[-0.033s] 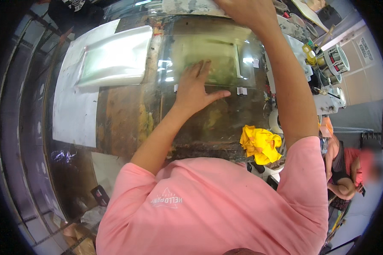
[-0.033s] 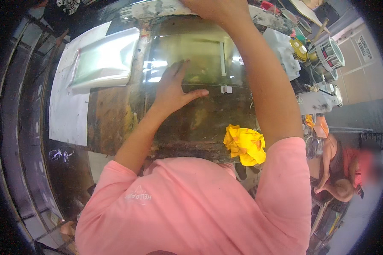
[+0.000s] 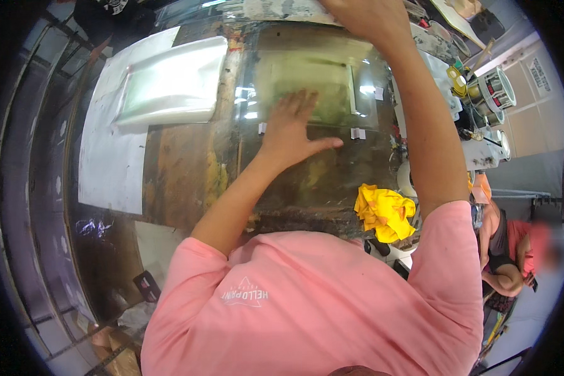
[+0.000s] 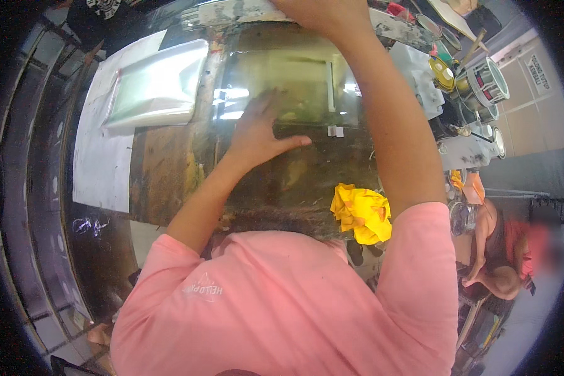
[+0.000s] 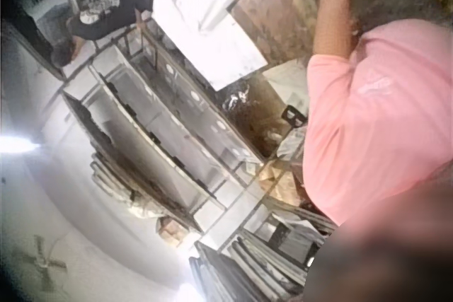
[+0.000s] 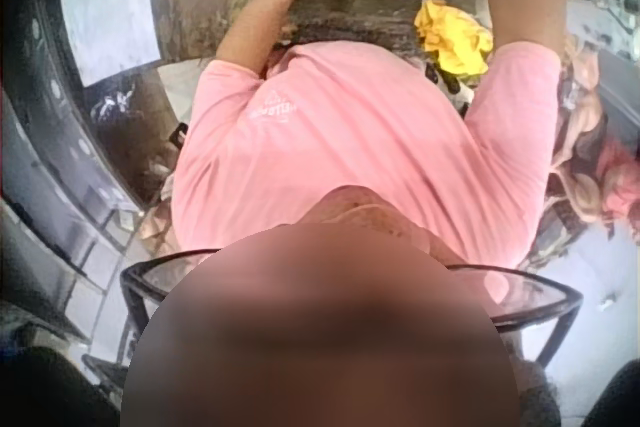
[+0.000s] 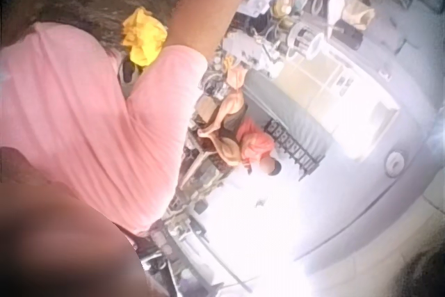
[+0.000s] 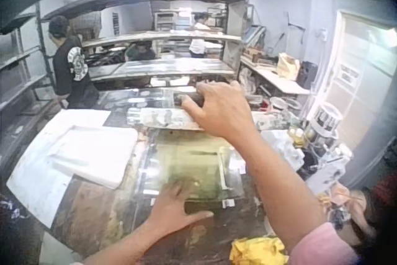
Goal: The person repeatedly uses a squeegee to pull white ink across a screen-printing frame with a flower stencil, then lifts the frame to reveal the printed fabric below. The process is repeated multiple times on the same area.
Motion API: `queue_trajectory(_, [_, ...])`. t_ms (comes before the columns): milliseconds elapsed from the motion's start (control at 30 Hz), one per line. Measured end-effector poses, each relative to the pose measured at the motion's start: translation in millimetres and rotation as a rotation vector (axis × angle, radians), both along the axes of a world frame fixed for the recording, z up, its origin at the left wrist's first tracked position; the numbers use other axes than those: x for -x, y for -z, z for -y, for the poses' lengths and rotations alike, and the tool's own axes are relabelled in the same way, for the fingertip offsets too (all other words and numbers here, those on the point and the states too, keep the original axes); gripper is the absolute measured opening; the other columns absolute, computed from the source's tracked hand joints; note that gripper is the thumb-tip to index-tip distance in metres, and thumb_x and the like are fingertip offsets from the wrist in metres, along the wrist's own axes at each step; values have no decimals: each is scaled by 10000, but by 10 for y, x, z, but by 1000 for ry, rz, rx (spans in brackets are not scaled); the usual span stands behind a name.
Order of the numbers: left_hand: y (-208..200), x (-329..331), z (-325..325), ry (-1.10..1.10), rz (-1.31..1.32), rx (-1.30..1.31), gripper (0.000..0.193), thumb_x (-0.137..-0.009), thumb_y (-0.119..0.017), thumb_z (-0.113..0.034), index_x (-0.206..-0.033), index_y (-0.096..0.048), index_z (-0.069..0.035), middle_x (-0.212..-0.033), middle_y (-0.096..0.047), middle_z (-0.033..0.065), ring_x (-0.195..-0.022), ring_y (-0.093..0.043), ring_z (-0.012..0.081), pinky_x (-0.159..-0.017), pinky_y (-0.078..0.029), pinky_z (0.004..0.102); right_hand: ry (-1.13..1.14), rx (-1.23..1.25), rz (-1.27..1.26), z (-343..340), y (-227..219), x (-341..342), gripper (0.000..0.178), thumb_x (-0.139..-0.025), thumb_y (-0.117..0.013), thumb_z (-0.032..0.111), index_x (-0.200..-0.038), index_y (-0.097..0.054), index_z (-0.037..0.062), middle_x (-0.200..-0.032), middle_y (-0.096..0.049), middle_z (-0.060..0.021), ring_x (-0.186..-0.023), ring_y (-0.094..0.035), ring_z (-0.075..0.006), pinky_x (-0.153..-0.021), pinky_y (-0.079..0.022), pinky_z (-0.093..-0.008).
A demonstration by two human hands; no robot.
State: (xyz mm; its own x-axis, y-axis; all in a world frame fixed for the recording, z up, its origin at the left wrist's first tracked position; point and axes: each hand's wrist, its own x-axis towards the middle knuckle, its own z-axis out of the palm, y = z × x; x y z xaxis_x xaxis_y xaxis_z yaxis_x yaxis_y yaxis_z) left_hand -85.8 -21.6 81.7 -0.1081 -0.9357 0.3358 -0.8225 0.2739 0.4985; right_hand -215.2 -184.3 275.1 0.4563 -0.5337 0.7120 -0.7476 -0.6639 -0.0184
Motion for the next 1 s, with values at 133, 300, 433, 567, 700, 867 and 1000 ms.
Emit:
queue_trajectory(133, [-341, -193, 23, -243, -560, -61, 1183, -744, -913, -614, -1570, -408, 66, -1421, -632, 251, -1281, -639, 381, -1100, -504, 489, 40, -49, -16, -136, 142, 25, 545, -942, -610, 528, -936, -744, -1, -895, -747, -240, -850, -716, -400, -834, -489, -556])
queue_trajectory(300, [-516, -861, 221, -160, -929, -117, 1124, -686, -996, -481, -1500, -479, 96, -1311, -701, 180, -1130, -718, 302, -946, -588, 429, 65, -12, -204, -529, 881, 168, 575, -993, -587, 606, -1154, -779, 89, -915, -739, -154, -892, -713, -359, -811, -519, -506])
queue_trajectory(433, [64, -781, -39, -247, -632, -258, 1084, -620, -998, -566, -1438, -599, 22, -1284, -691, 158, -1121, -701, 331, -974, -542, 480, -219, -489, -298, -587, 1365, 449, 484, -1023, -591, 556, -1091, -770, 112, -956, -717, -154, -957, -690, -364, -791, -537, -521])
queue_trajectory(567, [570, -752, -192, -457, 117, -130, 1151, -525, -953, -714, -1424, -656, -61, -1190, -648, 94, -1126, -613, 303, -1064, -382, 528, -238, -787, -253, -792, 1695, 477, 444, -1002, -628, 552, -1068, -764, 134, -973, -723, -145, -949, -689, -370, -791, -558, -509])
queue_trajectory(700, [770, -802, -177, -430, 108, -36, 1207, -484, -912, -775, -1429, -665, -65, -1090, -595, 67, -1109, -544, 277, -1067, -299, 513, -121, -623, -233, -1076, 2036, 435, 391, -939, -747, 426, -1193, -757, 130, -1035, -722, -114, -946, -679, -341, -796, -558, -455])
queue_trajectory(867, [781, -844, -174, -371, 1, -82, 1211, -481, -929, -746, -1444, -657, -64, -1091, -587, 68, -1101, -540, 274, -1048, -315, 504, -145, -435, -155, -322, 2385, 296, 399, -937, -743, 436, -1194, -746, 130, -1067, -698, -101, -937, -669, -314, -779, -565, -447])
queue_trajectory(1000, [724, -844, -176, -370, 29, -13, 1210, -489, -943, -718, -1462, -644, -64, -1080, -603, 56, -1076, -551, 264, -1025, -326, 493, -50, -464, -237, 967, 2285, -61, 437, -972, -663, 574, -1205, -792, 228, -1041, -733, -72, -1018, -710, -303, -778, -580, -484])
